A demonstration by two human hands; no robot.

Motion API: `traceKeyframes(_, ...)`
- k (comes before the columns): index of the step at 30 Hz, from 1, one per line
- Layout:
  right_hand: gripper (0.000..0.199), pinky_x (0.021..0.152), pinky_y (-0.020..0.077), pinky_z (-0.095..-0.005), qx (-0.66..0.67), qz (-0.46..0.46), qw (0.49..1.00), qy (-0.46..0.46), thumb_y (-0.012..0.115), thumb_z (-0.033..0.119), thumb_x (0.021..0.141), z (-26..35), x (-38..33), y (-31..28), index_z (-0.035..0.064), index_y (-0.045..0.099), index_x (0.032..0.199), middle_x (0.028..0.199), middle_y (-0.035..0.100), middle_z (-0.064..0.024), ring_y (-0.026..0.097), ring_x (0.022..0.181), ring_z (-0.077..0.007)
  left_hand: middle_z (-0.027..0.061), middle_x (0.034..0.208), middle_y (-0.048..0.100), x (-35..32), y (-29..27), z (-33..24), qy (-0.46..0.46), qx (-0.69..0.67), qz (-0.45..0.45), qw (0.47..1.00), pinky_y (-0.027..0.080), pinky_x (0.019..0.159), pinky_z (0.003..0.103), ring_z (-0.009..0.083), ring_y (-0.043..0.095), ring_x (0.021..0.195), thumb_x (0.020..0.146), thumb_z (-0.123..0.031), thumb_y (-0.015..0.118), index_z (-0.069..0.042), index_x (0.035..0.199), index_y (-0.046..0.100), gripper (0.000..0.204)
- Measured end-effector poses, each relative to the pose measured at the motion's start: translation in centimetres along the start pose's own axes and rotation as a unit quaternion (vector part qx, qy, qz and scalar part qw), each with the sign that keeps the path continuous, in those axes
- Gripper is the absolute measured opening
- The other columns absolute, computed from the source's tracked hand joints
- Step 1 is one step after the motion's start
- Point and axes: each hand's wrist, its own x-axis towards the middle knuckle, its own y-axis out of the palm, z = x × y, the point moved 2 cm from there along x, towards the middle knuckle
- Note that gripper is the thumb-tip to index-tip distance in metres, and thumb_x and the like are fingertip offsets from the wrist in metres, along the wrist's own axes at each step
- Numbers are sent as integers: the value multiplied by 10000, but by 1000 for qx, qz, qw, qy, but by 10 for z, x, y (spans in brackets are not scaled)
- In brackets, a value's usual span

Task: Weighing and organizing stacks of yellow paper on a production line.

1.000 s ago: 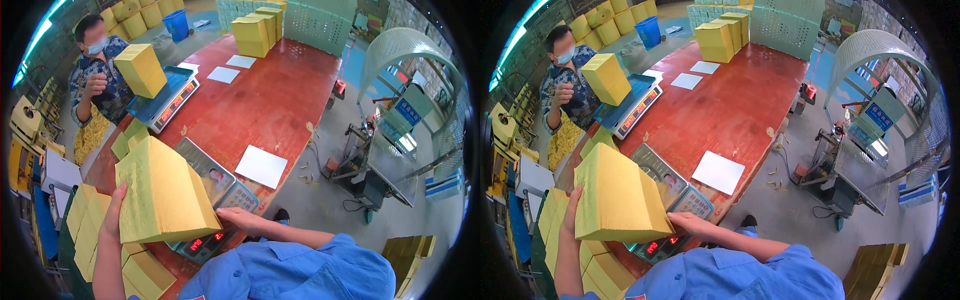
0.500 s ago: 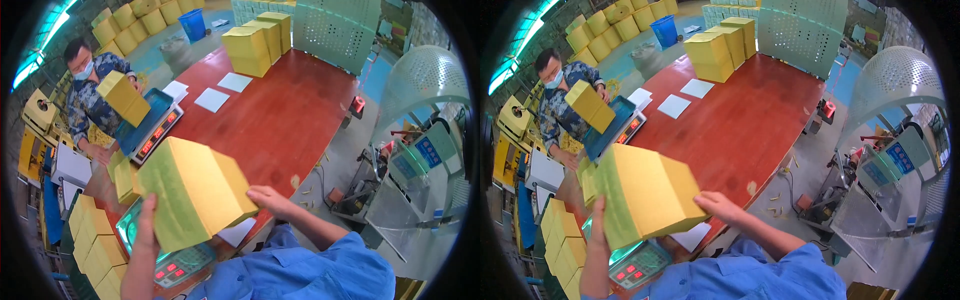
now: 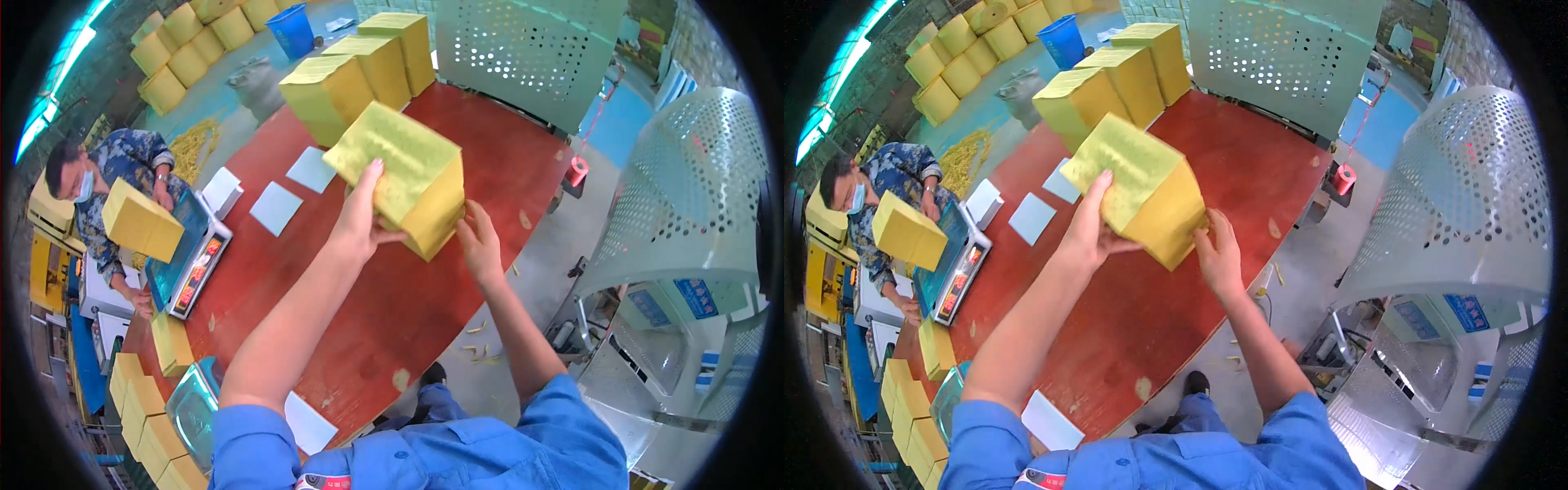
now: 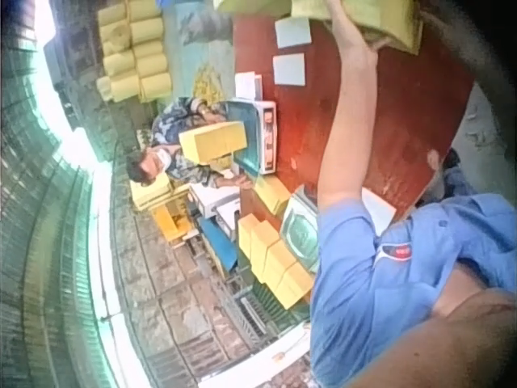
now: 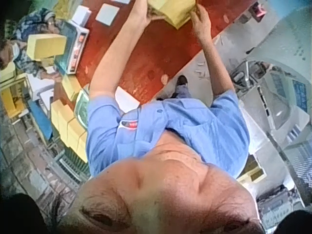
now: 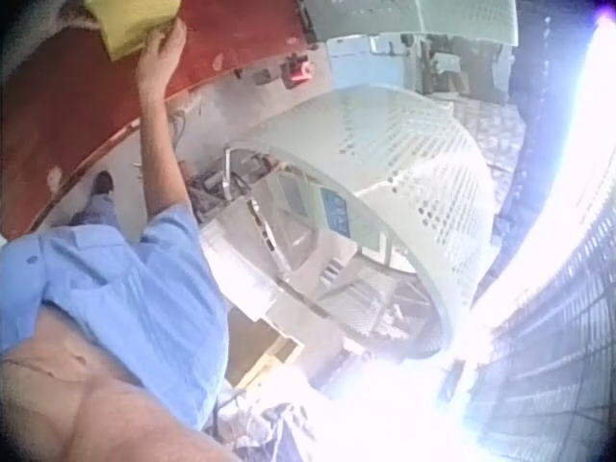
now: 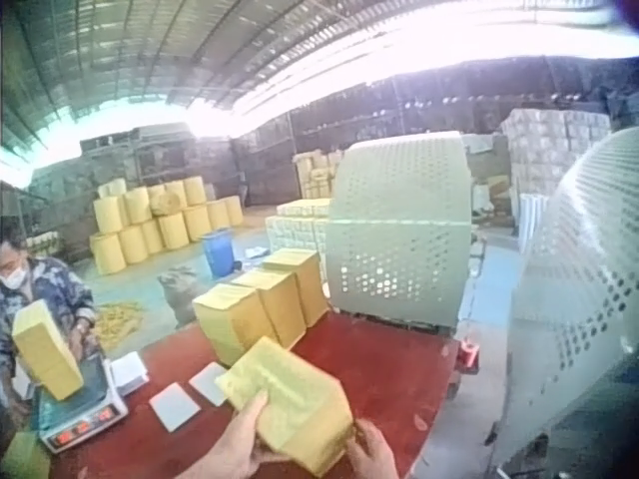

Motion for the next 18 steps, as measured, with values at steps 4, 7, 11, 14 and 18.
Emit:
traceKeyframes(4,433,998,452,-415,-178,-13,965,-190,617,65,875,20,5,-8,-25,512,1286,1256,567,-244,539,1198,-395,141,1459,384,101,41,-20,28,7,-22,999,378,959,701,401,438,1282,821,-641,581,-144,1462,313,855)
traceKeyframes(7,344,975,469,-457,-293,23,921,-257,630,6,805,1,-3,-27,-19,599,1147,1195,594,-241,563,1136,-410,130,1459,389,145,99,-38,40,-28,-81,996,362,950,723,401,411,1306,826,-618,600,-164,1472,294,847)
traceKeyframes(11,279,1003,437,-457,-351,76,896,-260,657,49,786,4,-8,-20,8,654,1062,1217,610,-166,535,1207,-367,117,1466,384,233,134,-53,21,-74,-32,997,340,950,741,398,395,1323,834,-606,606,-181,1473,278,835)
traceKeyframes(14,276,1000,438,-457,-337,83,905,-247,659,49,789,9,-3,-20,11,654,1062,1225,606,-165,528,1219,-360,105,1488,365,295,150,-76,-3,-74,-88,993,325,970,734,397,398,1326,835,-617,601,-198,1498,198,882)
traceKeyframes(18,262,995,442,-461,-319,69,918,-223,653,43,798,14,7,-21,9,653,1057,1235,600,-165,514,1244,-358,111,1499,361,332,171,-103,-16,-74,-138,988,311,987,727,400,417,1312,832,-627,598,-205,1515,147,921)
